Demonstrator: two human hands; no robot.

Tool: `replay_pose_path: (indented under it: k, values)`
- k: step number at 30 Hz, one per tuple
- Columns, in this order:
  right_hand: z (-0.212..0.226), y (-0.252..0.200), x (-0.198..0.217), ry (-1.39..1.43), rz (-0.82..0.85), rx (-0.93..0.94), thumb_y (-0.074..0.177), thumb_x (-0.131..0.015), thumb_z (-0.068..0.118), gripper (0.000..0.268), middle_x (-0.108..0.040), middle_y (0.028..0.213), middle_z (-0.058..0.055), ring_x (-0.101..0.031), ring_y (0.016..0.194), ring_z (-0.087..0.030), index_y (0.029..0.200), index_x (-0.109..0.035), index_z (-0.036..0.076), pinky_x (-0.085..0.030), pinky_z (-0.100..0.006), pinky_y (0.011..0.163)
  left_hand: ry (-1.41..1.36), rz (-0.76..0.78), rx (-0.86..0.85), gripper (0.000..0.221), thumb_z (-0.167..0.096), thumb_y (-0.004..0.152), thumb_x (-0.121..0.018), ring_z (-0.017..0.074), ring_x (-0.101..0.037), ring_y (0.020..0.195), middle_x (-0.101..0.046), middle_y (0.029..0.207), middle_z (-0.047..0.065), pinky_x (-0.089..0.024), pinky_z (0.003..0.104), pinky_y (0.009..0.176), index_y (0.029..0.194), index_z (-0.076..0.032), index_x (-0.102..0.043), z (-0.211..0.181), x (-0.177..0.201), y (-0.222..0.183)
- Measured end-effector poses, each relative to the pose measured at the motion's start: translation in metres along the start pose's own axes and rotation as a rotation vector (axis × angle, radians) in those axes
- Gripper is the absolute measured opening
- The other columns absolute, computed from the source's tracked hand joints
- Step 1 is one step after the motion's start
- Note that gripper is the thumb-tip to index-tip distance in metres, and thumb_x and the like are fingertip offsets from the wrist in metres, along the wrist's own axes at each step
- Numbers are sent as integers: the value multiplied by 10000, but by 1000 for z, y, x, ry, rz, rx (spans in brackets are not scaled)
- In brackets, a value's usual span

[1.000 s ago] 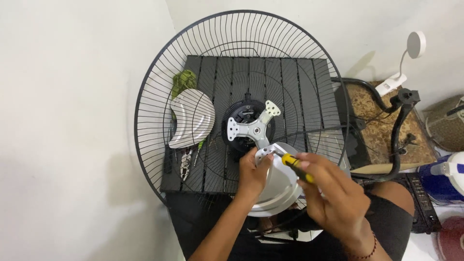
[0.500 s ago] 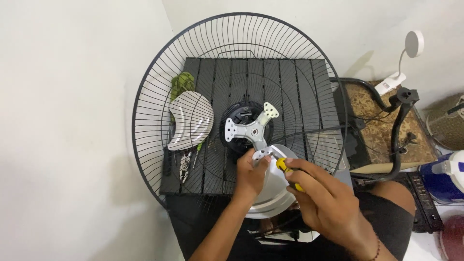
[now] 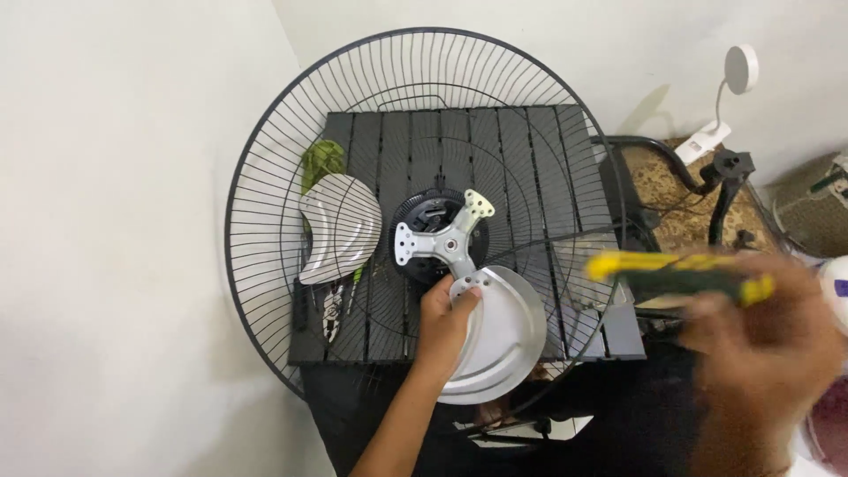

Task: Assembling fan blades onto a motor hub using a screwdriver and screws

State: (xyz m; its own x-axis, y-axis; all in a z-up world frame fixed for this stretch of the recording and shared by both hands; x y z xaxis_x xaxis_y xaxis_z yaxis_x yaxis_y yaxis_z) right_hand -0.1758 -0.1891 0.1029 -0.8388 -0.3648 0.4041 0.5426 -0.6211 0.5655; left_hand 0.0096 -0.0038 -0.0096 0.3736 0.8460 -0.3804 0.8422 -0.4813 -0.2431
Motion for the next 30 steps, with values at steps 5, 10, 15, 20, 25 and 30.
replay_pose_path:
  k: [5,10,15,20,25,30]
  values:
    - [-141,69,19,383,-246,14,1245,-604,50,203,-399,1435,-194,-602,1347,-436,1364,-453,115,-639,-516,1158,73,-58,35,276,-138,909,-654,138,-649,885,-743,937,48,-505,295,812,1147,-36,-750,-5,6,-4]
    - [-175,98,-44,218,-65,-299,1032,-676,-11,253,-521,1271,-171,-622,1117,-267,1229,-536,65,-657,-317,929,150,-60,28,333,-196,952,-589,171,-692,961,-786,1027,58,-525,325,876,1201,-51,-757,-14,7,-18]
    - [-225,109,-96,88,183,-307,1010,-781,144,349,-580,1314,-261,-607,1200,-476,1298,-632,14,-506,-563,993,38,-39,-59,312,-118,986,-585,234,-694,970,-768,1035,179,-550,399,944,1232,22,-719,-2,6,-16]
    - [-223,116,-116,-103,483,-64,937,-794,110,281,-739,1157,-140,-661,1150,-443,1215,-760,109,-525,-571,980,13,-44,-14,330,-96,998,-561,272,-699,956,-761,1063,228,-553,421,931,1254,59,-700,0,5,-14]
    - [-242,96,-86,-267,385,78,951,-797,154,295,-672,1202,-143,-613,1187,-404,1233,-713,134,-493,-560,1018,59,-20,-5,342,-113,1006,-558,271,-705,995,-764,1097,229,-563,434,948,1278,38,-698,7,9,-12]
    - [-150,66,-29,-332,597,-72,915,-760,84,54,-743,923,-194,-692,938,-444,956,-788,61,-549,-549,883,45,-26,4,342,-113,1003,-558,270,-709,999,-766,1110,227,-566,448,948,1280,33,-697,-1,2,-14]
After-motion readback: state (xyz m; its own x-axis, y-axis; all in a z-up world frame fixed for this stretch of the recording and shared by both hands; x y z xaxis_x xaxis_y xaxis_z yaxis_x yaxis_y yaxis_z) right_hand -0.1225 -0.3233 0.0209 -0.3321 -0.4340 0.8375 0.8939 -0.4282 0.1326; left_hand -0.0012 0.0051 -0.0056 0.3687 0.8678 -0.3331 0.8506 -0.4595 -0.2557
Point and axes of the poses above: each hand's wrist, its own y-axis towards the middle knuckle, its own x-axis out of the back of the hand, z = x × y, the point moved 1 cm from there along y, towards the middle knuckle
